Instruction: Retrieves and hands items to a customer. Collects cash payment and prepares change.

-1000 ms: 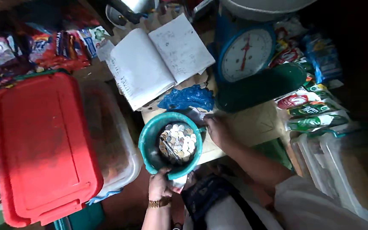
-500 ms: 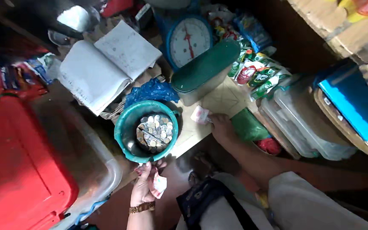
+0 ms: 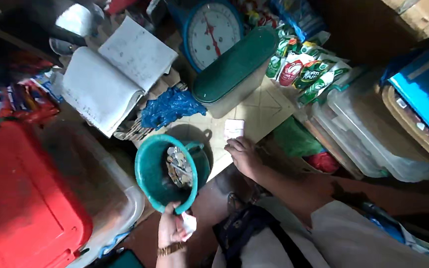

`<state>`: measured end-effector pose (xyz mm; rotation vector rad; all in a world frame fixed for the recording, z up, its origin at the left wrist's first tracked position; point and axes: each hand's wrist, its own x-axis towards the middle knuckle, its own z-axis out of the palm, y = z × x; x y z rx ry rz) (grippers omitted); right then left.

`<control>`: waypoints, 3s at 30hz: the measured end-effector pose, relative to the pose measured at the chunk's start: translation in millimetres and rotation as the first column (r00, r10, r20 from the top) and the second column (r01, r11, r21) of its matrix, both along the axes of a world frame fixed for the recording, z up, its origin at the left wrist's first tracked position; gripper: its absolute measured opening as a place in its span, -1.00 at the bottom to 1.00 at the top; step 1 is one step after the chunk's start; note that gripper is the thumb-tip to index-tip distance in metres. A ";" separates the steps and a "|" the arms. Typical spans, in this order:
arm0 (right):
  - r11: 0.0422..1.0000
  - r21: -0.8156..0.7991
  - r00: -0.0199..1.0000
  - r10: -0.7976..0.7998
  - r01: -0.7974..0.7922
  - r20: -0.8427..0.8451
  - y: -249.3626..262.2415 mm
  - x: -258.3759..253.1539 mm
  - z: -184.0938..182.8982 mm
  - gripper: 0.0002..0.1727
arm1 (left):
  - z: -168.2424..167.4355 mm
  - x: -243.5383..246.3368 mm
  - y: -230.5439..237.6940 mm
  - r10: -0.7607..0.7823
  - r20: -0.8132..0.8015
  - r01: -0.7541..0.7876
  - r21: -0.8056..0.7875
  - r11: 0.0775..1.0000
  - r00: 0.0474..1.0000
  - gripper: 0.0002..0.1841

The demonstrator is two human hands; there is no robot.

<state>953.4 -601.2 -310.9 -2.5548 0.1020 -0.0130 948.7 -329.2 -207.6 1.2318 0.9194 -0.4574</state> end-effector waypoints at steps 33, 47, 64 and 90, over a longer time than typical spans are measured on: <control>0.791 0.609 0.949 -0.145 -0.058 0.280 21.5 -44.8 115.4 -0.85 | 21.6 -9.6 -41.2 -0.090 0.178 0.121 -0.166 0.979 0.980 -0.74; 0.674 0.442 0.787 0.363 -0.592 0.500 175.1 -59.2 186.6 -0.81 | 87.3 -82.8 70.6 0.395 0.634 0.180 -0.649 0.739 0.665 -0.74; 0.483 0.398 0.625 0.635 -0.780 0.454 222.1 -75.4 203.5 -0.72 | 115.4 -107.1 107.6 0.603 0.560 -0.160 -0.644 0.748 0.568 -0.64; 0.721 0.334 0.794 0.567 -0.607 0.219 138.0 -7.3 194.8 -0.39 | 91.5 -66.7 62.5 0.395 0.389 -0.022 -0.689 0.724 0.832 -0.19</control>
